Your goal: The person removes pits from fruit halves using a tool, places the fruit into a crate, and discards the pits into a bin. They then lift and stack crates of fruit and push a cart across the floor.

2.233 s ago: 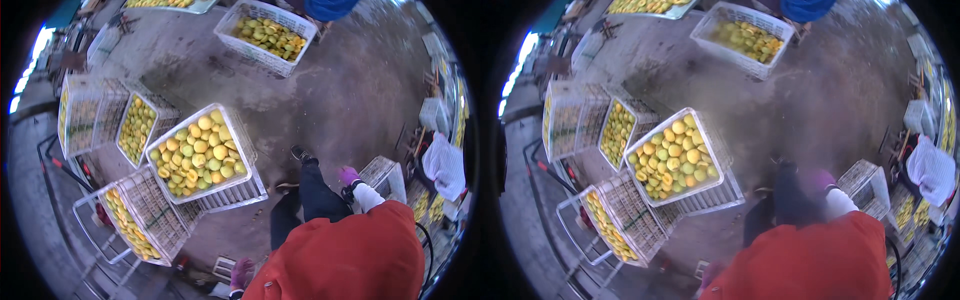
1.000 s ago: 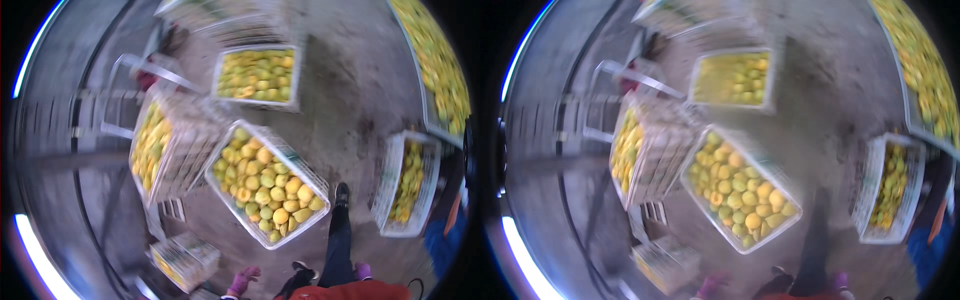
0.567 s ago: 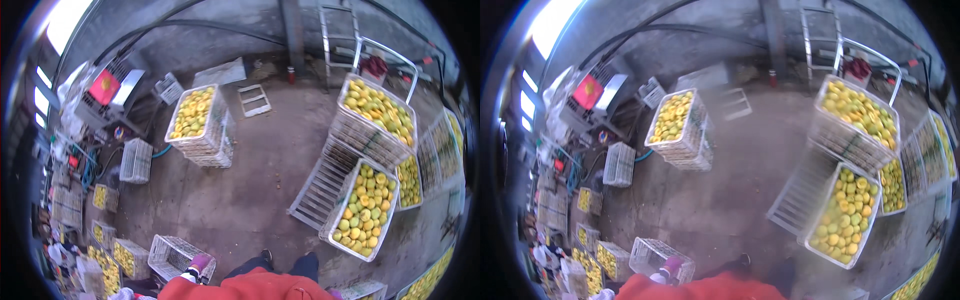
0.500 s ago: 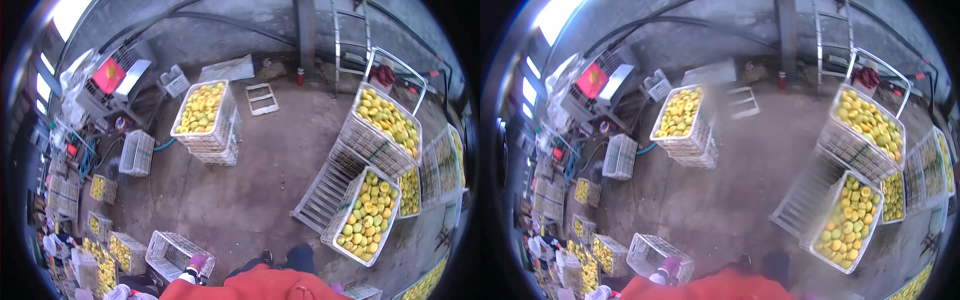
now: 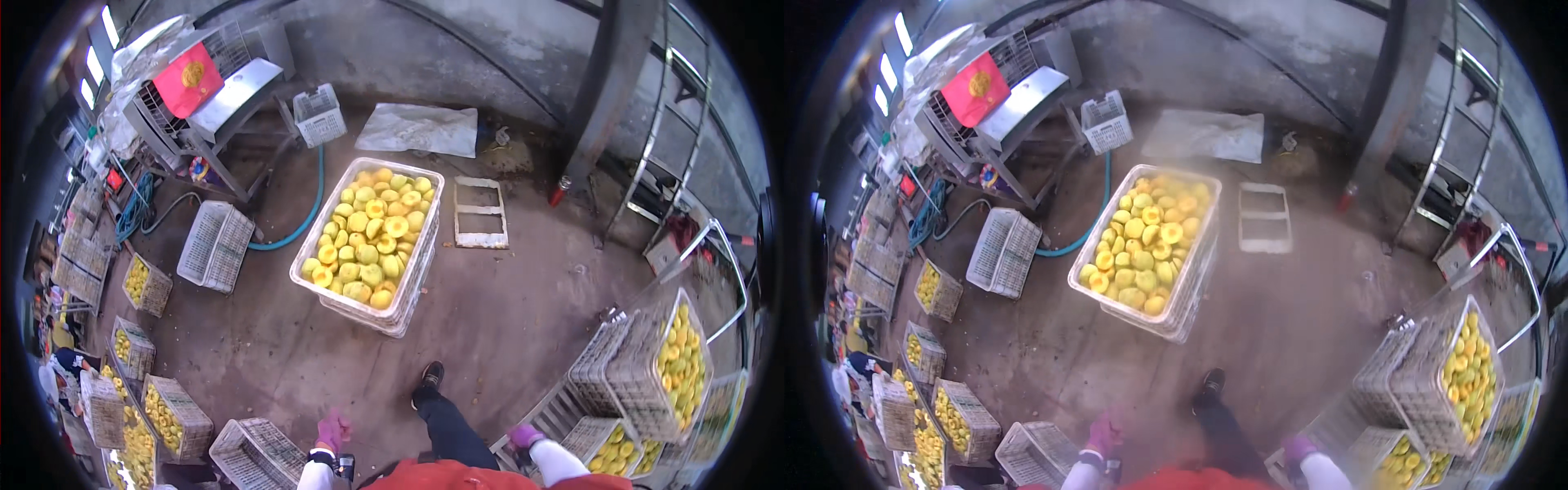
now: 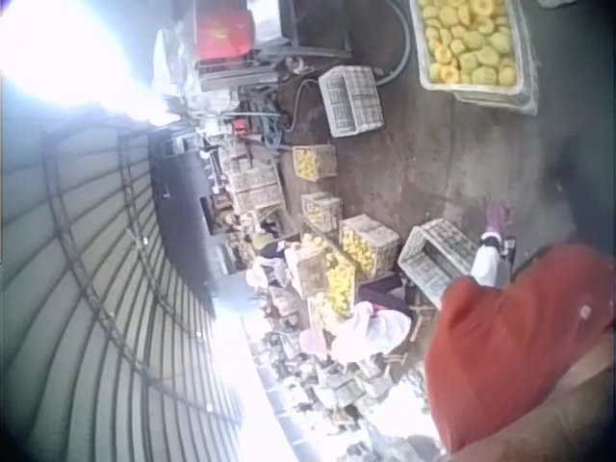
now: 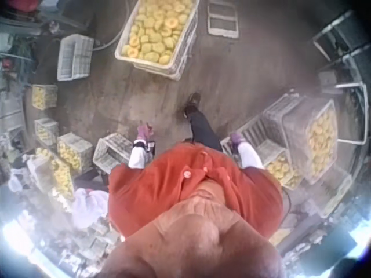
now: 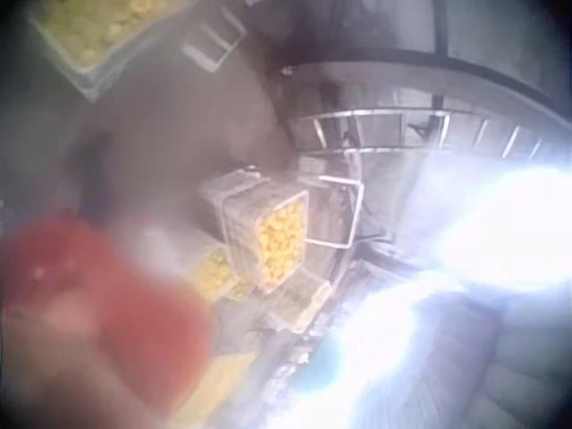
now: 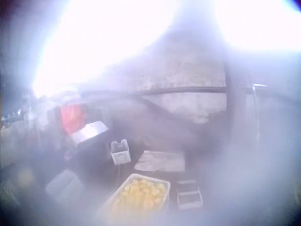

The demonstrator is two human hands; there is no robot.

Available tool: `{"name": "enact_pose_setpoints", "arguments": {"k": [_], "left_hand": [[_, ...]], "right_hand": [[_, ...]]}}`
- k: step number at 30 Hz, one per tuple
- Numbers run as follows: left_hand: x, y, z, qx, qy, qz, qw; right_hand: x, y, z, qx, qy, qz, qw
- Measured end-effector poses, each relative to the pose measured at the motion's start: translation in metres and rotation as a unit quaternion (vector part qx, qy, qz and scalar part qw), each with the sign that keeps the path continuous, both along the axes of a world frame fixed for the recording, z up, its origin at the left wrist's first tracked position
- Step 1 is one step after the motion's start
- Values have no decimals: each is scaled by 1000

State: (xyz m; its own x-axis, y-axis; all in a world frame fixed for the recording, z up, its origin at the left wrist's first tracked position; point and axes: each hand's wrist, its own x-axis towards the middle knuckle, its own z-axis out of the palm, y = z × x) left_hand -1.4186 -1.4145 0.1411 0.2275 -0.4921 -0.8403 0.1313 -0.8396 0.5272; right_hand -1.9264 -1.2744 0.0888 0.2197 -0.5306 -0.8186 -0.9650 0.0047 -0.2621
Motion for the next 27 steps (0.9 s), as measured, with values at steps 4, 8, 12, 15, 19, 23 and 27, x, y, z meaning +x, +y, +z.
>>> {"name": "enact_pose_setpoints", "arguments": {"k": [4,8,12,15,19,23,27], "left_hand": [[19,-42,-37,-57,24,106,992],[-32,-140,-13,-110,54,201,972],[-67,-241,-8,-247,-24,198,948],[-100,-322,10,-281,49,321,903],[-93,-340,-14,-158,-9,351,923],[-78,-322,-36,-177,-98,260,944],[-75,-338,-45,-113,-14,329,938]], "right_hand": [[8,-250,9,-85,148,70,983],[55,-507,91,-425,-129,-262,857],[84,-697,120,-452,-149,-249,843],[80,-816,94,-559,-113,-142,809],[103,-902,87,-393,-168,-108,898],[120,-932,76,-135,-206,-125,961],[115,-936,71,-100,-254,-131,953]]}}
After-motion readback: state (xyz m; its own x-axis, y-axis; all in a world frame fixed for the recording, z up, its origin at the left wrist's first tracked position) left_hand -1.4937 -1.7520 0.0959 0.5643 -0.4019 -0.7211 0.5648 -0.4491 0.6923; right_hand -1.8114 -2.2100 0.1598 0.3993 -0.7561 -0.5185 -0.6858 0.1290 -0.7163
